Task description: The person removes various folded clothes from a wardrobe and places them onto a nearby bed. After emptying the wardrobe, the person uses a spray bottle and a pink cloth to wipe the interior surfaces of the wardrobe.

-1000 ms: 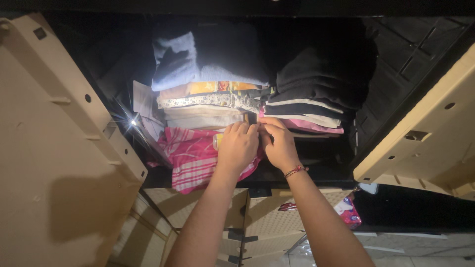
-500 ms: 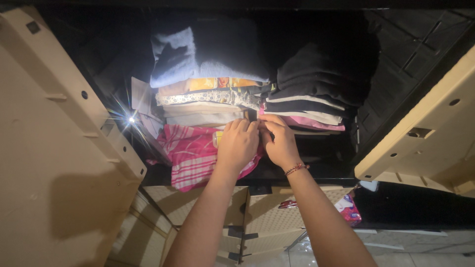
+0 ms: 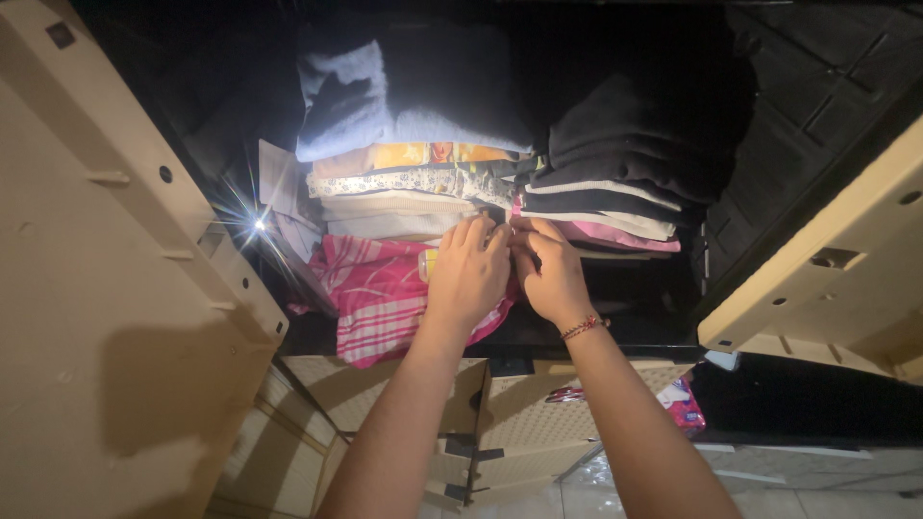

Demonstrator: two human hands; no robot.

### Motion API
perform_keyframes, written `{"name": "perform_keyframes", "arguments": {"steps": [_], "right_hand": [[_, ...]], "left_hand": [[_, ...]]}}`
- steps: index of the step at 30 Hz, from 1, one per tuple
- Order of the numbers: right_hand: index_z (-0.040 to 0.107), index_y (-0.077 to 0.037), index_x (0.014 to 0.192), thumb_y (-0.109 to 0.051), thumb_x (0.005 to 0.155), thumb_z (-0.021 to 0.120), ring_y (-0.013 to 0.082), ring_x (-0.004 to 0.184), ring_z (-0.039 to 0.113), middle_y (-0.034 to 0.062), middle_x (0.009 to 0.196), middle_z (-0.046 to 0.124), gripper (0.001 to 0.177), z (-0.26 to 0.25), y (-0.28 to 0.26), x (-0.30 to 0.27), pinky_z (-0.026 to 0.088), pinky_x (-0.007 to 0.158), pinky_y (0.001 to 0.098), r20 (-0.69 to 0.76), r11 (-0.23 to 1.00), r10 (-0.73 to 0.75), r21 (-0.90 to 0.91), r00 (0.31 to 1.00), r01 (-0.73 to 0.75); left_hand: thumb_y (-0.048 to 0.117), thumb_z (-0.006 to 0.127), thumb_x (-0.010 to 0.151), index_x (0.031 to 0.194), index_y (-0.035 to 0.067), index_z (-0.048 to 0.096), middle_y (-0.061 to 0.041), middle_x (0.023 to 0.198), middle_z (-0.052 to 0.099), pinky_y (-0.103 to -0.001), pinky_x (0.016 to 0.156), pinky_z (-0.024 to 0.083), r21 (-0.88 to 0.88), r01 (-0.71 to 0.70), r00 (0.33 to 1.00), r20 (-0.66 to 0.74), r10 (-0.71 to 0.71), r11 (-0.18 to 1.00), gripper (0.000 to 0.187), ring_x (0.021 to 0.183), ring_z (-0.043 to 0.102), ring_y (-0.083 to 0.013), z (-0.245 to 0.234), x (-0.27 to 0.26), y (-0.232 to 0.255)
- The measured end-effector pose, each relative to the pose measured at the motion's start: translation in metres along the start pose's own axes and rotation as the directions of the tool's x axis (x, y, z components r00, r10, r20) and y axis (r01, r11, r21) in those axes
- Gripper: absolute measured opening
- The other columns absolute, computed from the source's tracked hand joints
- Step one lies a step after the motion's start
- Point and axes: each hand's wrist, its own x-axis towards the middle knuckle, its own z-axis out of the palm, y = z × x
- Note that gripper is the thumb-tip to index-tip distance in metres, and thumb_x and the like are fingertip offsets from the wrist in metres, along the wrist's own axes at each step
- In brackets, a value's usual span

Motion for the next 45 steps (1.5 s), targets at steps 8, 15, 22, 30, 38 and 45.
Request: {"name": "perform_keyframes", "arguments": {"steps": [8,15,22,30,38,45], "right_hand": [[0.070,-0.002,0.106,0.005,0.086,0.068,0.0347,0.102,0.067,0.0129,0.111,0.068,0.021,-0.011,-0.027,0.007,0.054,0.089,0.0417,-0.174,0.956,-0.205,-0.245,0.963,0.159],[0.056,-0.019,0.139,-0.023,0.083,0.078,0.0355,0.117,0.059,0.0060,0.159,0.039,0.061,-0.071,-0.050,0.074,0.049,0.103,0.0521,-0.010,0.894,0.017,-0.447,1.000,-0.020],[0.059,-0.026,0.139,-0.038,0.064,0.094,0.0472,0.148,0.030,0.0110,0.160,0.032,0.084,-0.093,-0.033,0.107,0.026,0.114,0.0695,0.180,0.587,0.093,-0.805,0.979,0.092],[0.056,-0.024,0.143,-0.019,0.068,0.087,0.0426,0.126,0.058,0.0203,0.141,0.054,0.081,-0.107,0.008,0.117,0.052,0.098,0.0528,0.135,0.567,-0.037,-0.813,0.990,0.131],[0.053,-0.024,0.147,-0.013,0.082,0.077,0.0397,0.117,0.064,0.0183,0.142,0.057,0.071,-0.124,-0.022,0.109,0.056,0.092,0.0476,0.257,0.627,0.125,-0.769,0.958,0.124],[0.066,-0.018,0.133,-0.040,0.086,0.081,0.0370,0.123,0.058,0.0153,0.143,0.059,0.054,-0.155,-0.037,0.120,0.049,0.099,0.0467,0.283,0.794,0.001,-0.583,0.959,0.172]], "left_hand": [[0.010,0.064,0.090,0.130,0.000,0.060,-0.017,0.128,0.058,-0.047,0.106,0.044,-0.073,0.006,1.000,0.017,-0.004,0.997,0.041,0.126,0.055,-0.0362,-0.012,0.007,0.006],[0.008,0.064,0.086,0.144,0.009,0.057,-0.014,0.148,0.053,-0.049,0.118,0.037,0.015,-0.033,0.999,0.024,0.033,0.999,0.058,0.143,0.046,-0.0343,-0.022,0.020,0.017],[0.011,0.068,0.087,0.138,0.006,0.062,-0.014,0.152,0.051,-0.050,0.121,0.034,-0.009,-0.082,0.994,0.071,0.083,0.997,0.051,0.147,0.042,-0.0334,-0.023,0.021,0.016],[0.008,0.072,0.085,0.115,-0.001,0.064,-0.019,0.134,0.060,-0.045,0.109,0.049,-0.313,0.041,0.999,0.047,-0.027,0.949,0.032,0.130,0.056,-0.0395,-0.019,0.025,0.019],[0.041,0.058,0.103,0.114,-0.001,0.070,-0.013,0.095,0.073,-0.030,0.072,0.054,-0.719,0.694,0.607,0.555,-0.569,0.038,0.045,0.083,0.067,-0.0162,0.011,0.064,0.012],[0.030,0.061,0.099,0.098,0.000,0.076,-0.014,0.084,0.079,-0.035,0.073,0.058,-0.429,0.723,0.690,0.491,-0.532,0.542,0.033,0.078,0.076,-0.0218,-0.027,0.117,0.013]]}}
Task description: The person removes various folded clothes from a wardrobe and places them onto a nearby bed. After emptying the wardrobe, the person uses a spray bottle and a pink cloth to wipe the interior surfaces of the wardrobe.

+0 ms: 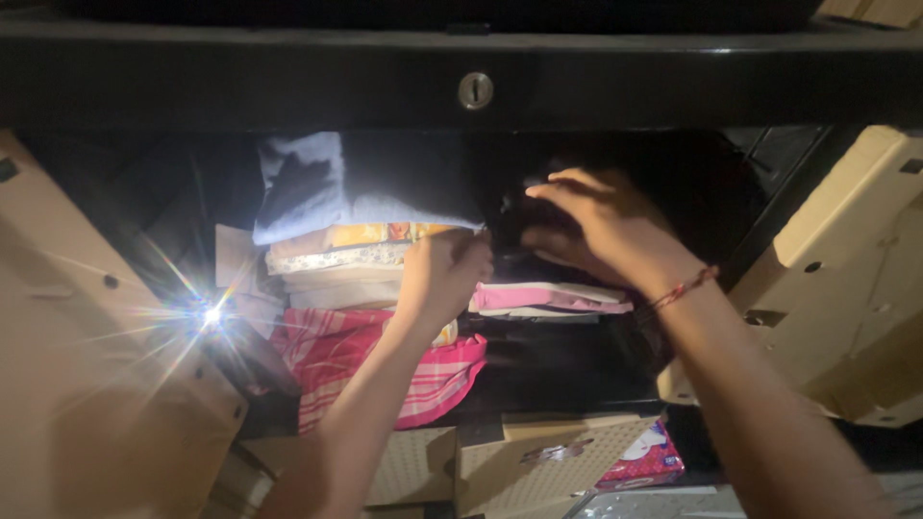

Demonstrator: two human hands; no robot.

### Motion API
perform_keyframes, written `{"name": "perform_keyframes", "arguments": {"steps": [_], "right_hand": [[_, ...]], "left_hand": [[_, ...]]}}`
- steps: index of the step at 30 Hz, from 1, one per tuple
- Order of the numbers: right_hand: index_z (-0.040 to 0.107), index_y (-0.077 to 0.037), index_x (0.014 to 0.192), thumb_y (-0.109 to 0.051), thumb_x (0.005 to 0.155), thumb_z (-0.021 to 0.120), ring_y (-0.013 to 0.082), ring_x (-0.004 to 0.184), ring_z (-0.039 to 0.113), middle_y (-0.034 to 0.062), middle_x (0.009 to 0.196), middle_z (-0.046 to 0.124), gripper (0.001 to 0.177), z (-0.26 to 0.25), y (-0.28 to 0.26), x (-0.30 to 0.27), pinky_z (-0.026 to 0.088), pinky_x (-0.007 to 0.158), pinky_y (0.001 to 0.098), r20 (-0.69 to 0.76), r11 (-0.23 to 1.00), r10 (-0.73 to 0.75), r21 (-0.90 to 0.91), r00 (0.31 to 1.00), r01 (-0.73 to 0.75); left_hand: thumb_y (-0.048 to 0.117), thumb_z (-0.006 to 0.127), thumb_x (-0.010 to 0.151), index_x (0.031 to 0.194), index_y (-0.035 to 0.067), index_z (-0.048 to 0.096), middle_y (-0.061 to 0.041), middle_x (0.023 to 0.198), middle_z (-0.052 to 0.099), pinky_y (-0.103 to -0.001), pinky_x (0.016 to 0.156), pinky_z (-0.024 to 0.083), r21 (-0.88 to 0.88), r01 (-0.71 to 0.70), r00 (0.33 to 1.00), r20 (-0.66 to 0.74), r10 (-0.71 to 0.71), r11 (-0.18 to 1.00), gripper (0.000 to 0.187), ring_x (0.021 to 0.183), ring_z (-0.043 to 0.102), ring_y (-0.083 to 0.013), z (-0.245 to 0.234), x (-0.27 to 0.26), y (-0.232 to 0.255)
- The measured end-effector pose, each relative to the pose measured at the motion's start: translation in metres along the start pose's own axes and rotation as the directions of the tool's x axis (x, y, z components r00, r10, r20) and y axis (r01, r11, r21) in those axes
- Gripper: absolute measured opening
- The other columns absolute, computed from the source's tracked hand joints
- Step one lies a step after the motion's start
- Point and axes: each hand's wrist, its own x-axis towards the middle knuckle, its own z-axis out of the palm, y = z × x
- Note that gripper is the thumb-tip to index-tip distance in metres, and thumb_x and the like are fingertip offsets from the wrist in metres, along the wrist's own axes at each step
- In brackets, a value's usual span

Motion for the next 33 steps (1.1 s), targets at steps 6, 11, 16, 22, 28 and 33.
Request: {"name": "perform_keyframes", "arguments": {"steps": [6,11,16,22,28,33], "right_hand": [[0.073,-0.015,0.126,-0.037,0.079,0.078,0.0360,0.118,0.058,0.0112,0.136,0.065,0.051,0.013,0.023,0.004,0.047,0.103,0.0462,-0.043,0.992,-0.120,-0.031,0.992,0.119],[0.074,-0.012,0.122,-0.034,0.100,0.064,0.0343,0.112,0.065,0.0138,0.122,0.072,0.032,0.011,0.017,0.012,0.051,0.100,0.0438,-0.016,0.972,0.207,0.115,0.978,-0.204],[0.070,-0.004,0.111,-0.049,0.104,0.051,0.0282,0.105,0.068,0.0146,0.110,0.071,0.049,-0.020,-0.022,0.008,0.055,0.098,0.0376,0.201,0.860,0.506,-0.190,0.839,-0.474],[0.072,-0.011,0.123,-0.051,0.086,0.072,0.0313,0.111,0.066,0.0070,0.134,0.067,0.055,0.010,-0.019,0.001,0.049,0.104,0.0426,-0.060,0.960,-0.182,-0.228,0.981,0.164],[0.067,-0.014,0.135,-0.044,0.087,0.075,0.0351,0.120,0.061,0.0070,0.140,0.064,0.057,0.020,-0.028,-0.017,0.049,0.104,0.0446,-0.061,0.974,-0.061,-0.221,0.996,0.046],[0.063,-0.014,0.142,-0.033,0.086,0.071,0.0346,0.123,0.060,0.0098,0.144,0.061,0.060,0.009,-0.038,-0.026,0.049,0.104,0.0460,-0.059,0.976,-0.065,-0.214,0.996,0.051]], "left_hand": [[0.010,0.063,0.086,0.100,0.007,0.074,-0.009,0.098,0.079,-0.033,0.082,0.060,0.012,-0.414,0.890,-0.204,0.407,0.910,0.018,0.093,0.077,-0.0211,0.020,0.010,0.025],[0.012,0.061,0.086,0.108,0.007,0.073,-0.011,0.099,0.079,-0.036,0.078,0.059,-0.190,-0.129,0.987,-0.114,0.109,0.973,0.025,0.087,0.075,-0.0257,0.016,0.006,0.012],[0.024,0.075,0.083,0.113,0.006,0.071,-0.012,0.102,0.078,-0.036,0.083,0.058,0.043,-0.220,0.975,-0.027,0.221,0.975,0.035,0.094,0.076,-0.0242,-0.001,0.012,-0.001],[0.025,0.078,0.080,0.107,0.002,0.072,-0.015,0.097,0.078,-0.038,0.085,0.057,0.132,-0.173,0.985,0.004,0.174,0.976,0.035,0.093,0.075,-0.0268,0.005,0.020,-0.021],[0.016,0.077,0.081,0.104,0.001,0.069,-0.011,0.092,0.076,-0.035,0.078,0.057,-0.158,-0.079,0.996,-0.039,0.074,0.984,0.028,0.085,0.073,-0.0216,0.019,0.016,-0.021],[0.013,0.073,0.087,0.104,0.001,0.065,-0.013,0.086,0.067,-0.037,0.062,0.047,-0.500,0.125,0.991,0.102,-0.085,0.857,0.022,0.071,0.061,-0.0190,0.013,0.003,-0.014]]}}
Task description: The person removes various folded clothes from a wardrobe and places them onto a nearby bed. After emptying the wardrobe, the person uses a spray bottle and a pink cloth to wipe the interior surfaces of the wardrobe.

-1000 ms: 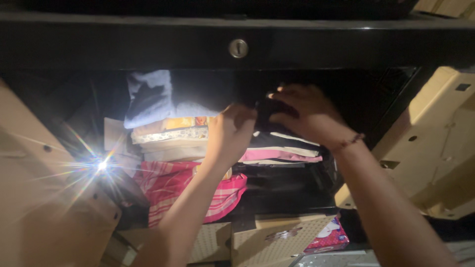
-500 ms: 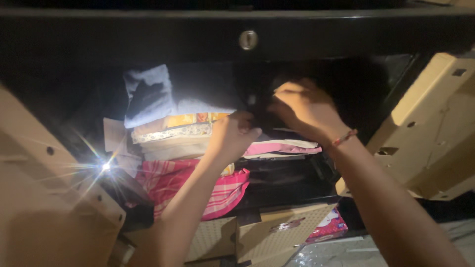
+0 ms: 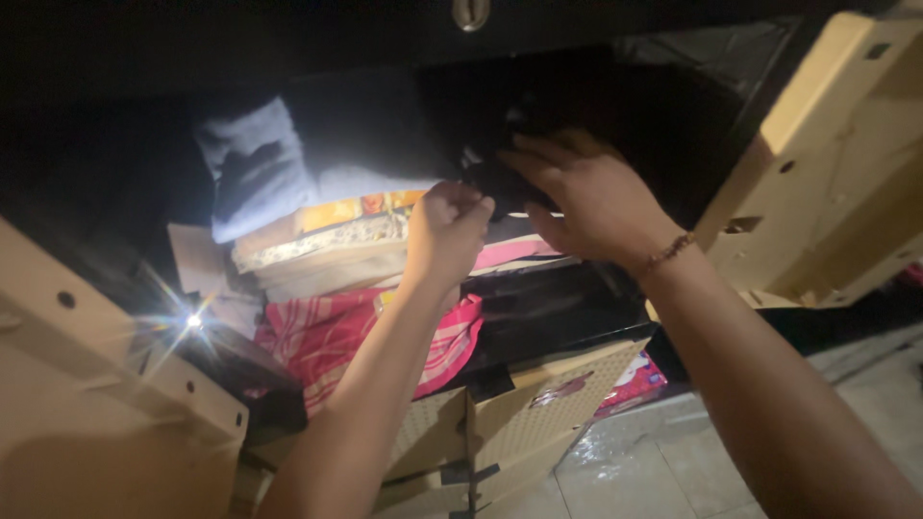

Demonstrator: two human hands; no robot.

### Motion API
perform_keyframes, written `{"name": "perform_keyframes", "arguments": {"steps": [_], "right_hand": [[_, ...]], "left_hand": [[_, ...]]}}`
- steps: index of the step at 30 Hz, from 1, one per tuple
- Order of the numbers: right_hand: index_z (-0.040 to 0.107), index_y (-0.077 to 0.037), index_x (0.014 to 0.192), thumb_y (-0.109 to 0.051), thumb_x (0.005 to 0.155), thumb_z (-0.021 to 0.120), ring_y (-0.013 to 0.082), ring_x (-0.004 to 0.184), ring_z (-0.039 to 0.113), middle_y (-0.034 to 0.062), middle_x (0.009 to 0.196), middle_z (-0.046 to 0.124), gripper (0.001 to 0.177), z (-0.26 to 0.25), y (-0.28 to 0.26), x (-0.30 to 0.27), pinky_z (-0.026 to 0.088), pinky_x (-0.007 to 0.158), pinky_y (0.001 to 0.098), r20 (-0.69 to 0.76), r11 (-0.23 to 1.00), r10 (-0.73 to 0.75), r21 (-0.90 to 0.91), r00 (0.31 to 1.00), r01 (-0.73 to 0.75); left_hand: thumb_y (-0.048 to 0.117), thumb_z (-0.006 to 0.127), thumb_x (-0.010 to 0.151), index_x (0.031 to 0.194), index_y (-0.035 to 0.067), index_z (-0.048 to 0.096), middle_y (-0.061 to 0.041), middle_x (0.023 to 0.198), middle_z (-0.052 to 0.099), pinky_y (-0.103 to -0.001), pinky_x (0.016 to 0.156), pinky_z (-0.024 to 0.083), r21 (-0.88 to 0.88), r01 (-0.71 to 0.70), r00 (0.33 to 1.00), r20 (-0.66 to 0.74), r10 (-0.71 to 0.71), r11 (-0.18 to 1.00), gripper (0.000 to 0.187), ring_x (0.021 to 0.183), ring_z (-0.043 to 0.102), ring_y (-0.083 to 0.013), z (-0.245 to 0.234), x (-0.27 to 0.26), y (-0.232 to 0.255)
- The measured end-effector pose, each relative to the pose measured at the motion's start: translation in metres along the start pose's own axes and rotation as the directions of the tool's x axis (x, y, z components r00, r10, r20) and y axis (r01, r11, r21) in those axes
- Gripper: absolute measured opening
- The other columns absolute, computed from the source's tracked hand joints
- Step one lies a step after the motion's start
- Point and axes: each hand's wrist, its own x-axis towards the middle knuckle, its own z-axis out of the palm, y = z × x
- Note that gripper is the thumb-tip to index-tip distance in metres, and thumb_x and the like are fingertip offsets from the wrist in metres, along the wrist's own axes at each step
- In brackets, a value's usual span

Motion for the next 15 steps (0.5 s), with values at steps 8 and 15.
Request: {"name": "perform_keyframes", "arguments": {"steps": [8,15], "right_hand": [[0.068,-0.017,0.134,-0.019,0.075,0.071,0.0301,0.111,0.065,0.0060,0.133,0.069,0.059,-0.007,-0.009,0.007,0.055,0.092,0.0418,-0.018,0.993,0.115,-0.036,0.993,-0.115],[0.073,-0.011,0.121,-0.014,0.081,0.068,0.0253,0.092,0.068,0.0060,0.117,0.075,0.040,-0.022,-0.042,-0.001,0.058,0.065,0.0388,0.006,0.983,0.031,-0.182,0.999,-0.029]], "left_hand": [[0.020,0.070,0.093,0.112,0.001,0.061,-0.007,0.093,0.070,-0.032,0.073,0.058,0.081,-0.154,0.987,0.049,0.150,0.985,0.029,0.079,0.068,-0.0159,0.008,-0.013,0.020],[0.033,0.067,0.095,0.124,0.008,0.059,-0.013,0.104,0.060,-0.038,0.071,0.059,-0.177,0.319,0.948,0.042,-0.317,0.931,0.040,0.084,0.063,-0.0205,-0.008,0.019,0.048]]}}
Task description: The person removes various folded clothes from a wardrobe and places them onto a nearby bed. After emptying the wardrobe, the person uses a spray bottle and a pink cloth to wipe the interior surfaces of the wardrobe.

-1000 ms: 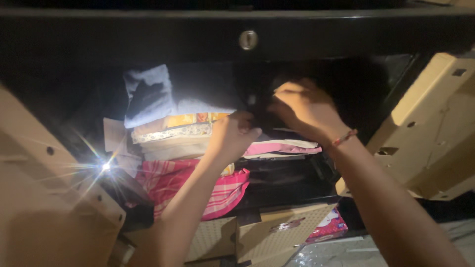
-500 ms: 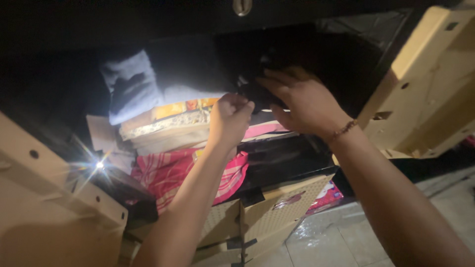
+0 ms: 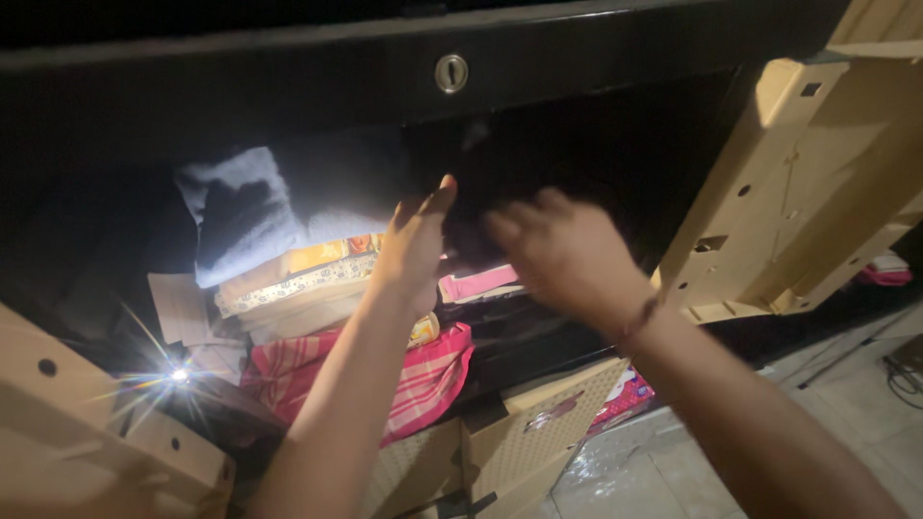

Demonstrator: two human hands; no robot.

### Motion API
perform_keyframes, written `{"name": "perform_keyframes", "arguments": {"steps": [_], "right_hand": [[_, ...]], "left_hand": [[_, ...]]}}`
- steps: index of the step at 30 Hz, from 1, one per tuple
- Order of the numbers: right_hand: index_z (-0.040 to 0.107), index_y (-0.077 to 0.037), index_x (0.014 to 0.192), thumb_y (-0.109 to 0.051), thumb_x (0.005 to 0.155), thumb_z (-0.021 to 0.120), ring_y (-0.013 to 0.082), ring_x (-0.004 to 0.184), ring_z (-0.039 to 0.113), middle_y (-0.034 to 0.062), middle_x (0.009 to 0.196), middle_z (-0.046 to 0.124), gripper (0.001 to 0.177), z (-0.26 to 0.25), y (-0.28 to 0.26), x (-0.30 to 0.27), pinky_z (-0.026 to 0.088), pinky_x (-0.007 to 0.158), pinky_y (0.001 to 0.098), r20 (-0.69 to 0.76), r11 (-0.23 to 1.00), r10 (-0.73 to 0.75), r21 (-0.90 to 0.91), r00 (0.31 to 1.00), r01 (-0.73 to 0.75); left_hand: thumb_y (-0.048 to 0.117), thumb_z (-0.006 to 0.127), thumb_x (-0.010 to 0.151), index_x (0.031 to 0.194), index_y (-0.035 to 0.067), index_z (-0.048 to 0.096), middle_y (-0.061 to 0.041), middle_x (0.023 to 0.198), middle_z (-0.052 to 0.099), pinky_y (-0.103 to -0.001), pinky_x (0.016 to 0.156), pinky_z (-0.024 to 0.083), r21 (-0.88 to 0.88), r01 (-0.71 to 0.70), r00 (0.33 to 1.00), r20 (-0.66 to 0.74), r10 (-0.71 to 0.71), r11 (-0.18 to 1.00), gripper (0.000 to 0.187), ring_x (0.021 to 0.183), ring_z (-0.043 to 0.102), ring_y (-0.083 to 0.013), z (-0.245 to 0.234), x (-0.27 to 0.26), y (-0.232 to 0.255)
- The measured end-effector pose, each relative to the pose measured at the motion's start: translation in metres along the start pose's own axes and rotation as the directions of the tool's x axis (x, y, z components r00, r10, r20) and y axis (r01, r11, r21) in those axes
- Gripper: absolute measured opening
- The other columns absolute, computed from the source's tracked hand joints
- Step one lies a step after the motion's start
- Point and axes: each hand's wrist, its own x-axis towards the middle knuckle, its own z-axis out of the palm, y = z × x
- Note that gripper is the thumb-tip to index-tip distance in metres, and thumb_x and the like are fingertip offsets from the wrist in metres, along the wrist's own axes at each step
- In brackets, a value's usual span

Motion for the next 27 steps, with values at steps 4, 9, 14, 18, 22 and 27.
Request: {"name": "perform_keyframes", "arguments": {"steps": [4,9,14,18,22,27], "right_hand": [[0.074,-0.011,0.121,-0.017,0.088,0.069,0.0262,0.090,0.067,0.0044,0.125,0.075,0.034,-0.005,-0.020,-0.007,0.059,0.071,0.0384,-0.047,0.996,0.013,0.088,0.999,-0.008],[0.073,-0.008,0.121,-0.047,0.093,0.069,0.0295,0.116,0.068,0.0142,0.124,0.071,0.048,0.000,0.035,-0.025,0.053,0.099,0.0415,0.077,0.630,0.580,0.588,0.811,-0.507],[0.065,-0.007,0.129,-0.048,0.097,0.060,0.0273,0.115,0.067,0.0158,0.126,0.070,0.053,0.028,0.052,-0.035,0.052,0.099,0.0402,0.580,-0.033,0.689,0.624,0.434,-0.781],[0.067,-0.005,0.126,-0.045,0.095,0.058,0.0258,0.104,0.072,0.0148,0.123,0.073,0.052,0.037,0.047,-0.047,0.059,0.090,0.0396,0.851,-0.654,0.432,0.524,0.299,-0.545],[0.063,0.005,0.133,-0.026,0.095,0.069,0.0261,0.098,0.072,0.0213,0.125,0.069,0.049,0.022,0.043,-0.056,0.059,0.092,0.0385,0.831,-0.751,0.352,0.525,0.431,-0.401],[0.053,0.002,0.140,-0.017,0.084,0.071,0.0255,0.107,0.071,0.0196,0.129,0.069,0.061,-0.041,0.034,-0.063,0.059,0.091,0.0392,0.639,-0.294,0.618,0.728,0.458,-0.619]], "left_hand": [[0.012,0.076,0.084,0.131,0.004,0.051,-0.016,0.122,0.066,-0.039,0.089,0.055,-0.011,-0.264,0.958,0.114,0.264,0.964,0.054,0.107,0.065,-0.0252,0.000,0.020,-0.020],[0.000,0.075,0.078,0.136,0.007,0.039,-0.014,0.131,0.062,-0.041,0.108,0.046,0.091,-0.333,0.936,0.154,0.317,0.939,0.069,0.127,0.059,-0.0278,0.001,0.014,-0.029],[-0.004,0.077,0.075,0.134,0.004,0.038,-0.018,0.121,0.063,-0.047,0.091,0.055,0.087,-0.116,0.974,0.208,0.096,0.989,0.071,0.112,0.064,-0.0327,0.000,-0.028,-0.004],[-0.003,0.077,0.069,0.130,0.006,0.038,-0.020,0.110,0.068,-0.040,0.081,0.067,-0.064,-0.067,0.949,0.303,0.083,0.996,0.073,0.096,0.076,-0.0304,-0.002,-0.051,0.002],[0.022,0.078,0.085,0.123,-0.005,0.066,-0.018,0.111,0.076,-0.034,0.083,0.063,0.091,-0.034,0.958,0.288,0.006,0.995,0.048,0.098,0.076,-0.0256,-0.011,-0.050,0.016],[0.022,0.079,0.076,0.123,0.002,0.067,-0.013,0.108,0.073,-0.038,0.081,0.059,0.320,-0.304,0.891,0.429,0.148,0.897,0.052,0.095,0.071,-0.0235,-0.014,-0.070,0.032]]}}
